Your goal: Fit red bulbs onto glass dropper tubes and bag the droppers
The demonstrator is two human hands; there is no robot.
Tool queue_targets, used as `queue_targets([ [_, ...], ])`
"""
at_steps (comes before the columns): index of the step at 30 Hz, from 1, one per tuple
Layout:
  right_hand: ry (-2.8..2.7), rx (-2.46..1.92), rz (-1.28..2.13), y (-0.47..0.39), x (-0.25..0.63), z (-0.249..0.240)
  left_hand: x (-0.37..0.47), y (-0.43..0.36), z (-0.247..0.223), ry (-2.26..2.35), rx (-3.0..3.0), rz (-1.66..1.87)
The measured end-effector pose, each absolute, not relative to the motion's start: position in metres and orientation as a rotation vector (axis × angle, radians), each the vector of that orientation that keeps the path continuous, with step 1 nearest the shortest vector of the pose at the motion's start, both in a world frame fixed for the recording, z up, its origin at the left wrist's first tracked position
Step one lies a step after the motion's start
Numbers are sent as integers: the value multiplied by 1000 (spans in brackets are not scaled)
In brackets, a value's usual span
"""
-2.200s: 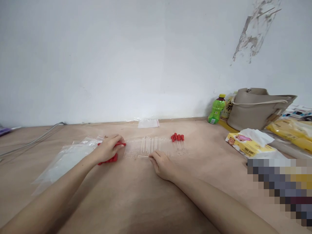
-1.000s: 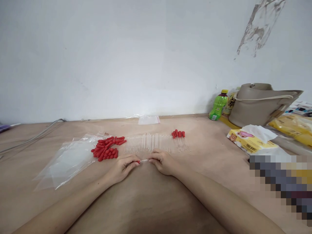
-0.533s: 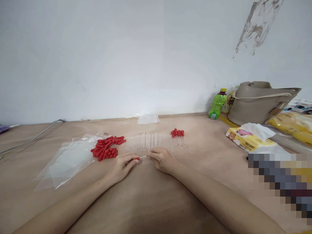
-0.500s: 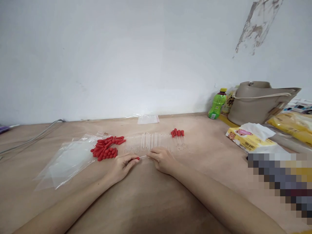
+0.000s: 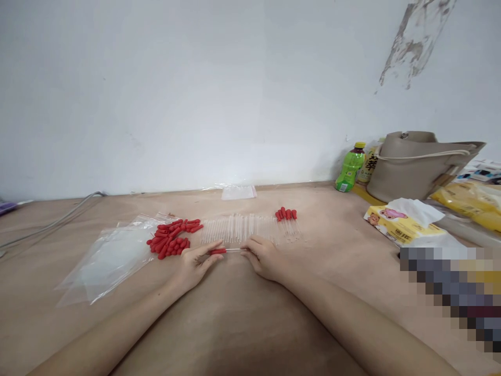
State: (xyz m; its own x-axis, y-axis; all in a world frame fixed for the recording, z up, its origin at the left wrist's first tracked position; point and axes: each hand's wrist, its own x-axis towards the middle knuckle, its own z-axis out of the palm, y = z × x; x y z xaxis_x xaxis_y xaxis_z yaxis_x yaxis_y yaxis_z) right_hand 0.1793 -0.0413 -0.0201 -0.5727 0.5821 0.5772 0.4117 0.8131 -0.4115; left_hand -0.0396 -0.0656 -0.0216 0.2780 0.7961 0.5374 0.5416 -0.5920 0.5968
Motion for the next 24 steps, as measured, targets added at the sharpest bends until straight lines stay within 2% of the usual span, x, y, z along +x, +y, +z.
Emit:
queue_targets([
  [12, -2339, -625, 233, -42, 177, -30, -40, -73, -26, 1151, 2049, 1066],
  [24, -2404, -772, 194, -50, 168, -24, -40, -73, -29, 1119, 2071, 1025],
])
